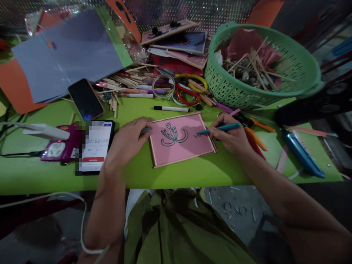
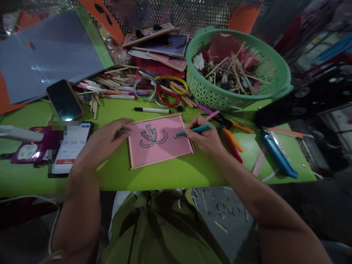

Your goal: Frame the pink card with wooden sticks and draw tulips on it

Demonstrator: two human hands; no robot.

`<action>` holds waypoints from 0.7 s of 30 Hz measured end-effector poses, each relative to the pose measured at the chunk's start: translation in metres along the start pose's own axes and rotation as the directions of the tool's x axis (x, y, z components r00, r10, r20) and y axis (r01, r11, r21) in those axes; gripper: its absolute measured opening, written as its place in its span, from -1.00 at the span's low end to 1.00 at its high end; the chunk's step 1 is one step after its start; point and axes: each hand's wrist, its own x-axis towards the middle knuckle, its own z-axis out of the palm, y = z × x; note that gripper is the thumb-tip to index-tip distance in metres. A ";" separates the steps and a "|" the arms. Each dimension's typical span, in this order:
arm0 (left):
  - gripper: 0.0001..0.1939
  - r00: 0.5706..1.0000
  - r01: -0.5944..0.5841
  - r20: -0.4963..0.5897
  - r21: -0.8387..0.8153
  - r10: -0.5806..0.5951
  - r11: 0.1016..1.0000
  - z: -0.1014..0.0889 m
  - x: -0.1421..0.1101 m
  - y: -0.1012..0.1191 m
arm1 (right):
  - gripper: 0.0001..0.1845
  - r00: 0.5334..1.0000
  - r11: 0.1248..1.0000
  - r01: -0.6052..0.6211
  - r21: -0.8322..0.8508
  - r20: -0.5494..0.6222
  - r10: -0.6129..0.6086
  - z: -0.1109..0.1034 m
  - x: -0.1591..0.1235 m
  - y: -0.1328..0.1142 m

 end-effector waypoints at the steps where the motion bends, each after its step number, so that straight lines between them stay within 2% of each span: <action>1: -0.76 1.000 -0.001 -0.001 -0.002 0.001 1.000 0.000 0.000 0.000 | -0.70 1.000 1.000 -0.005 -0.005 -0.001 0.005 0.000 0.000 0.000; 21: -0.76 1.000 -0.015 -0.001 -0.026 0.015 1.000 0.000 0.001 -0.001 | -0.74 1.000 1.000 0.012 -0.020 0.004 -0.012 0.000 0.000 0.001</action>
